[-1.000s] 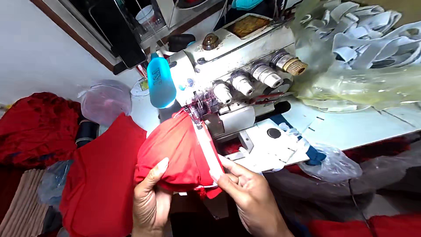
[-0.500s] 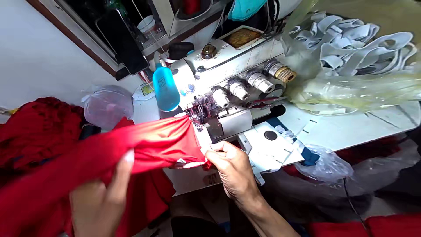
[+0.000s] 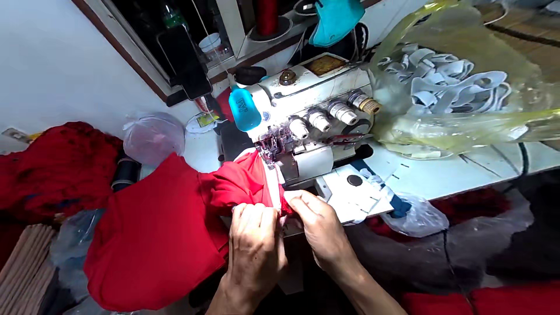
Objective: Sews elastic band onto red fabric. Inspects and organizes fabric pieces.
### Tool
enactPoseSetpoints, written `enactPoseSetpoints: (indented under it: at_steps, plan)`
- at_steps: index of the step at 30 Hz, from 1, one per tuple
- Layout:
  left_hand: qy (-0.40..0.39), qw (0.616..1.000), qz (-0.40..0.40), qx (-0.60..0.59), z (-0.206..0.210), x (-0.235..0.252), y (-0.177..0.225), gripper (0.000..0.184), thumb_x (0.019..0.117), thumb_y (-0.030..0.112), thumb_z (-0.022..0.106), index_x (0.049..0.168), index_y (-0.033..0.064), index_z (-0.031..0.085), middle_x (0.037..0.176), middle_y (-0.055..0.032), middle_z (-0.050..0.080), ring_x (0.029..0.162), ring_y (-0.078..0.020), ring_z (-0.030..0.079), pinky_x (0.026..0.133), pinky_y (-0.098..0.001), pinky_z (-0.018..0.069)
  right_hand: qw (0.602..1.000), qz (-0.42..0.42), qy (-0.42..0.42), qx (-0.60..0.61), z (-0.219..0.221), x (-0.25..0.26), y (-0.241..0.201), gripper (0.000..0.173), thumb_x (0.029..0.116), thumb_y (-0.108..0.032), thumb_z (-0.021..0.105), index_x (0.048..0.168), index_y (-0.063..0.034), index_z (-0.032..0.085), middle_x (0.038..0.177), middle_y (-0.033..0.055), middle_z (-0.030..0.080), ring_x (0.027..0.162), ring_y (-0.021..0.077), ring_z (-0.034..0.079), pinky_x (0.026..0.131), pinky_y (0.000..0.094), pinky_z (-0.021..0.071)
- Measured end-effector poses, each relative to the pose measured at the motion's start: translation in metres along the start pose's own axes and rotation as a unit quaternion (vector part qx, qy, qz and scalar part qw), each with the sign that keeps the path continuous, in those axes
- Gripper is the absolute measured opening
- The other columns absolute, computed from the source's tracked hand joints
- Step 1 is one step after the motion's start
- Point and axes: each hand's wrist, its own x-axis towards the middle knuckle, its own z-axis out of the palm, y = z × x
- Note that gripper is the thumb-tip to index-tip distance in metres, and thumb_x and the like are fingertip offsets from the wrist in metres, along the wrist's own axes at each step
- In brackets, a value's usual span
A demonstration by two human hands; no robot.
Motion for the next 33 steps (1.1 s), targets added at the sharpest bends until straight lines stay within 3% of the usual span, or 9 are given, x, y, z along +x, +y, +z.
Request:
enactPoseSetpoints:
  at_steps: [5, 9, 14, 18, 22, 24, 27, 30, 33]
  plan:
    - [0.004, 1.0, -0.011, -0.028, -0.029, -0.036, 0.022, 0.023, 0.0984, 0.025, 0.061, 0.082, 0.0112, 0.07, 0.079, -0.0021, 0.068, 0.089, -0.0186, 0.067, 0.099, -0.038, 0.0496, 0.997, -0.041, -0.008, -0.06, -0.025, -0.039, 0.017, 0.025, 0.1038, -0.023, 0.054, 0.11, -0.0073, 0.072, 0.097, 0.0009, 0.077, 0.086, 0.0124, 0.076, 0.073, 0.0289, 0.0656]
    - [-0.006, 1.0, -0.008, -0.004, -0.031, -0.061, 0.043, 0.021, 0.095, 0.019, 0.064, 0.075, 0.0119, 0.069, 0.07, -0.0009, 0.064, 0.084, -0.0176, 0.063, 0.099, -0.0322, 0.0447, 0.986, -0.067, -0.046, -0.143, -0.035, -0.079, 0.005, 0.019, 0.1025, -0.016, 0.058, 0.106, -0.0053, 0.074, 0.092, -0.0015, 0.077, 0.08, 0.0061, 0.074, 0.073, 0.0272, 0.0645]
    - [0.01, 0.999, 0.022, 0.034, -0.018, -0.062, 0.05, 0.018, 0.0914, 0.008, 0.06, 0.076, 0.0117, 0.069, 0.069, -0.0005, 0.063, 0.08, -0.0173, 0.062, 0.098, -0.0312, 0.0442, 0.979, -0.077, -0.021, -0.186, -0.013, -0.074, -0.005, 0.023, 0.0972, -0.026, 0.068, 0.111, -0.0091, 0.073, 0.076, -0.0097, 0.073, 0.064, -0.0027, 0.066, 0.059, 0.0192, 0.0552]
    - [0.028, 1.0, -0.002, 0.014, -0.008, -0.061, 0.046, 0.015, 0.0922, 0.009, 0.062, 0.089, 0.0088, 0.077, 0.078, -0.0014, 0.069, 0.088, -0.0187, 0.065, 0.1, -0.0334, 0.0468, 0.981, -0.103, 0.032, -0.161, 0.001, -0.041, 0.01, 0.014, 0.0938, -0.027, 0.067, 0.096, -0.0151, 0.073, 0.062, -0.0134, 0.065, 0.051, -0.0044, 0.056, 0.048, 0.0159, 0.0464]
    - [0.022, 0.976, -0.152, -0.155, -0.005, -0.073, 0.043, 0.021, 0.0936, 0.014, 0.066, 0.109, 0.0006, 0.073, 0.109, -0.0139, 0.072, 0.116, -0.0247, 0.063, 0.107, -0.0389, 0.0478, 0.989, -0.111, 0.045, -0.09, 0.001, -0.023, 0.013, 0.02, 0.0944, -0.019, 0.066, 0.109, -0.0077, 0.076, 0.068, -0.0085, 0.07, 0.055, -0.001, 0.062, 0.053, 0.0176, 0.0537]
    - [0.044, 0.913, -0.286, -0.288, -0.004, -0.085, 0.05, 0.033, 0.0916, 0.015, 0.071, 0.113, -0.0086, 0.062, 0.118, -0.0185, 0.062, 0.118, -0.0165, 0.059, 0.102, -0.0291, 0.0509, 0.99, -0.114, 0.047, -0.064, -0.001, -0.032, 0.013, 0.025, 0.093, -0.016, 0.066, 0.113, -0.003, 0.074, 0.067, -0.008, 0.069, 0.052, -0.0013, 0.059, 0.049, 0.0173, 0.0522]
    - [0.033, 0.7, -0.468, -0.538, -0.003, -0.075, 0.054, 0.045, 0.0912, 0.016, 0.069, 0.124, -0.0065, 0.048, 0.111, -0.0069, 0.065, 0.099, -0.0086, 0.067, 0.087, -0.0291, 0.0579, 0.997, -0.072, 0.039, -0.007, -0.004, -0.046, 0.016, 0.038, 0.0897, -0.007, 0.068, 0.125, 0.0064, 0.068, 0.075, -0.003, 0.074, 0.056, -0.0004, 0.065, 0.054, 0.0172, 0.057]
    - [0.072, 0.496, -0.48, -0.72, 0.005, -0.049, 0.042, 0.038, 0.0837, 0.018, 0.08, 0.112, -0.0007, 0.063, 0.099, -0.0109, 0.075, 0.093, -0.0162, 0.074, 0.088, -0.0369, 0.0606, 0.998, -0.044, 0.029, 0.043, -0.004, -0.052, 0.01, 0.033, 0.09, -0.001, 0.067, 0.122, 0.0068, 0.068, 0.077, -0.0006, 0.075, 0.059, 0.003, 0.067, 0.058, 0.0188, 0.0586]
    - [0.129, 0.425, -0.448, -0.776, 0.009, -0.031, 0.037, 0.03, 0.0828, 0.011, 0.078, 0.107, -0.0019, 0.066, 0.098, -0.016, 0.074, 0.093, -0.0209, 0.074, 0.086, -0.04, 0.0613, 0.998, -0.015, 0.026, 0.058, -0.007, -0.055, 0.005, 0.021, 0.0913, 0.0, 0.068, 0.111, 0.0036, 0.072, 0.082, 0.0024, 0.077, 0.068, 0.0063, 0.072, 0.065, 0.0207, 0.0616]
